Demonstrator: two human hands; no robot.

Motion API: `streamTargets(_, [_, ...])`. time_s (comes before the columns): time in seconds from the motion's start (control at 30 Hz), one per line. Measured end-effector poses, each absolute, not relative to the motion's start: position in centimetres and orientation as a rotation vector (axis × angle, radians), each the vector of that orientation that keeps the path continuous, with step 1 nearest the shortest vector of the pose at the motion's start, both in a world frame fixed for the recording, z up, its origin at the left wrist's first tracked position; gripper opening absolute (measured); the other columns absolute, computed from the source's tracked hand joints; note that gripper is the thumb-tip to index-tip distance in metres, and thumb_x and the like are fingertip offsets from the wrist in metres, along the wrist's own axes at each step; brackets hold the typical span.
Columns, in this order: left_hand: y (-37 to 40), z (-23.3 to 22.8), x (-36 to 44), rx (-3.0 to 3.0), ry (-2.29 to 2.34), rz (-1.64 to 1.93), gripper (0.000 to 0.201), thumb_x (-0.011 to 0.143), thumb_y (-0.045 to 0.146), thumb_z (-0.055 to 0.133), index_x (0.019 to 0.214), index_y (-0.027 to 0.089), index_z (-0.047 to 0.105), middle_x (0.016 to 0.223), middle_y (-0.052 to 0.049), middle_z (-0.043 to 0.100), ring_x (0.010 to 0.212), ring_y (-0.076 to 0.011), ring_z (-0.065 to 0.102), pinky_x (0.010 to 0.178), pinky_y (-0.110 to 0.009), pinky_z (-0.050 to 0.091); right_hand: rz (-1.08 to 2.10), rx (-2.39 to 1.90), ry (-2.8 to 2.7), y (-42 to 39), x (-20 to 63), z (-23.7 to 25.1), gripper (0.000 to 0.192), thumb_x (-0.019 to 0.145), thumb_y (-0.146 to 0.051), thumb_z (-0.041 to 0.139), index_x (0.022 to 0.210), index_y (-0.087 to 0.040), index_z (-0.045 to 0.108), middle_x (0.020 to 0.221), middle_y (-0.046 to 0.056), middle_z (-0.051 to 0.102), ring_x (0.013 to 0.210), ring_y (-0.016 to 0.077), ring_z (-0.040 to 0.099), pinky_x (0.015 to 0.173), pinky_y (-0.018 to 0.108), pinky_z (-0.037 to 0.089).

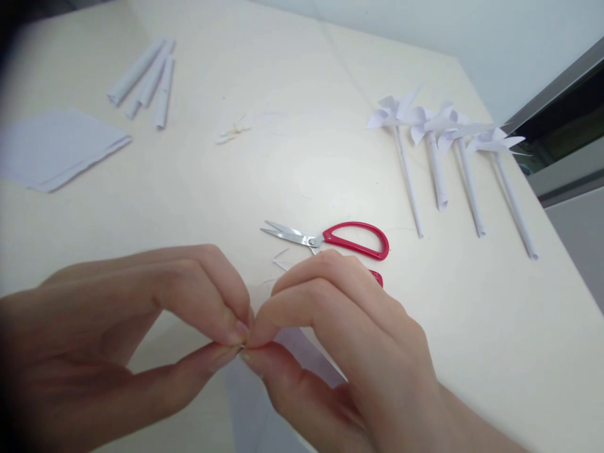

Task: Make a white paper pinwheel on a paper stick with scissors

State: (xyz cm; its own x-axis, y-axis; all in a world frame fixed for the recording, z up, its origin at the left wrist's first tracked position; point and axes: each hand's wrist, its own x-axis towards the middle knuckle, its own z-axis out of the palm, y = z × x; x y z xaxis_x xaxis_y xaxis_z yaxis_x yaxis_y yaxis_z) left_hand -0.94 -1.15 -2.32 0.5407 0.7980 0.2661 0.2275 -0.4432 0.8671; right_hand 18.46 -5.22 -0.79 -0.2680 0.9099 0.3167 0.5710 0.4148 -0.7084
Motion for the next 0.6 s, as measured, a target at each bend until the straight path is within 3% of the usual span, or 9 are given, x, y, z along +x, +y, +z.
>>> streamTargets(0.1, [-1.2,-2.2,-1.0,1.934,0.820,0.872,0.016,0.069,0.014,0.070,0.077,0.026,0.063,0.076,0.006,0.067,0.069,-0.0112,0.062,0.063,-0.018,0.054,0.447,-1.227,-2.014,-5.5,18.6,-0.5,0.010,0.080,-0.028,0.067,0.087,-0.028,0.060,0.079,-0.002,0.063,0.073,0.0138,0.063,0.065,0.024,0.057])
streamTargets(0.27, [-1.4,-2.0,-0.8,1.851,0.788,0.823,0.021,0.067,0.007,0.069,0.078,0.025,0.063,0.076,0.006,0.068,0.068,-0.0104,0.062,0.061,-0.017,0.054,0.566,-1.146,-1.956,-5.9,18.9,-0.4,0.012,0.087,-0.032,0.056,0.094,-0.039,0.064,0.095,-0.010,0.066,0.079,0.0112,0.065,0.096,0.028,0.049])
streamTargets(0.43, [-1.2,-2.0,-0.6,1.803,0.797,0.801,0.020,0.068,0.006,0.068,0.074,0.024,0.062,0.076,0.007,0.068,0.068,-0.0093,0.062,0.062,-0.015,0.054,0.263,-1.043,-2.020,-5.8,18.6,-0.3,0.014,0.088,-0.027,0.055,0.086,-0.036,0.065,0.095,-0.009,0.068,0.073,0.0131,0.065,0.090,0.034,0.053])
streamTargets(0.5, [-1.1,-2.0,-0.6,1.806,0.791,0.791,0.020,0.069,0.006,0.068,0.075,0.024,0.063,0.076,0.007,0.068,0.067,-0.0089,0.063,0.063,-0.015,0.054,0.303,-1.067,-2.031,-6.0,18.7,-0.3,0.011,0.084,-0.025,0.061,0.087,-0.035,0.065,0.096,-0.009,0.068,0.075,0.0139,0.064,0.092,0.034,0.052])
streamTargets(0.6, [-1.2,-1.9,-0.6,1.826,0.764,0.809,0.018,0.069,0.006,0.069,0.074,0.022,0.064,0.074,0.007,0.068,0.066,-0.0083,0.063,0.064,-0.014,0.054,0.547,-1.143,-1.972,-6.3,18.9,-0.5,0.022,0.078,-0.022,0.068,0.094,-0.036,0.064,0.097,-0.008,0.066,0.081,0.0152,0.062,0.103,0.033,0.044])
